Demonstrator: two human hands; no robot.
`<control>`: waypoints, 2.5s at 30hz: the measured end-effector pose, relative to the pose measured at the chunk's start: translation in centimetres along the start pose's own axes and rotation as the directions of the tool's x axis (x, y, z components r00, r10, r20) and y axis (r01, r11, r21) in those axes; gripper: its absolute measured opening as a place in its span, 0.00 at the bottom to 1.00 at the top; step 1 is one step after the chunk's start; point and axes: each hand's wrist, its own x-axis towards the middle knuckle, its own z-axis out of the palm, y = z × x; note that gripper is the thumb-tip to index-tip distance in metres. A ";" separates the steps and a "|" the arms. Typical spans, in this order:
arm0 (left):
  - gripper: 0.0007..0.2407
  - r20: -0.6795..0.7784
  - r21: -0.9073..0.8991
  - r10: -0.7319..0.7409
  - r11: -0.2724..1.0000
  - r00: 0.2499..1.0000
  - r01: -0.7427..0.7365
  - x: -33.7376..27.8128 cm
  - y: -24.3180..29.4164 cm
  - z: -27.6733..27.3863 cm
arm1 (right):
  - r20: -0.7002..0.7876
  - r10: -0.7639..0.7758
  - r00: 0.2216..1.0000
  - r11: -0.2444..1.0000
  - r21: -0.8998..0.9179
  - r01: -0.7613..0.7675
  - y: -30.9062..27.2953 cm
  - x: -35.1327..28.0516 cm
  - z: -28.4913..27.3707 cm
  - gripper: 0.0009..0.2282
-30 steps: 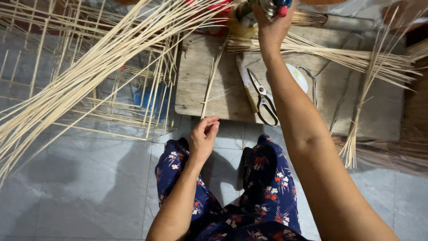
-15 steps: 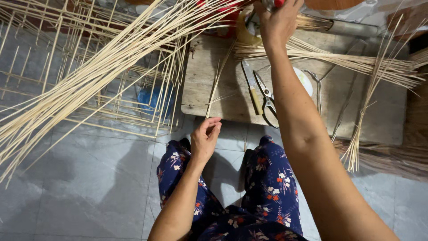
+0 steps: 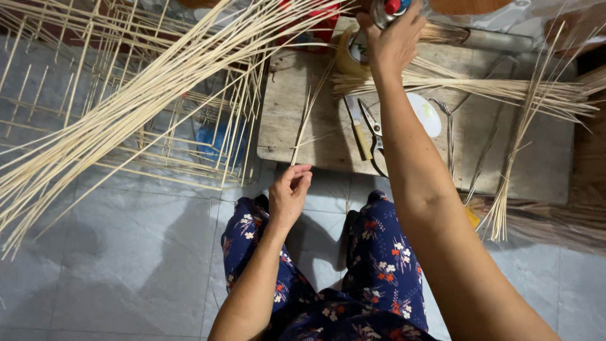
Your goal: The person sits on the floor and bundles thin bamboo sticks together. They then pick up a blowtorch and repeatedly attempt to ignite it by turning the red knob, but no flame is produced. Finally, they pick up a single bamboo stick and scrape it with a knife.
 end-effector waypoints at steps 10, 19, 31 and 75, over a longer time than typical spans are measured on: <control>0.11 0.049 -0.029 0.070 0.997 0.996 -0.069 -0.4 -0.1 0.0 | -0.013 -0.241 0.970 0.728 0.659 0.190 4.2 -5.7 -6.3 0.28; 0.10 -0.013 0.039 0.113 0.993 0.993 -0.113 -1.5 0.0 -0.2 | 0.334 -0.135 0.933 0.912 0.409 -0.014 8.3 -17.9 -13.3 0.10; 0.05 -0.167 0.222 0.448 0.885 0.878 -0.409 -1.9 -0.5 0.9 | 0.295 -0.428 0.854 0.904 0.147 0.402 7.9 -19.6 -12.4 0.15; 0.14 0.006 0.959 0.726 0.191 0.688 -0.209 4.9 12.9 -17.6 | 0.779 -0.112 0.617 0.417 0.601 -0.682 5.2 -25.8 -18.7 0.15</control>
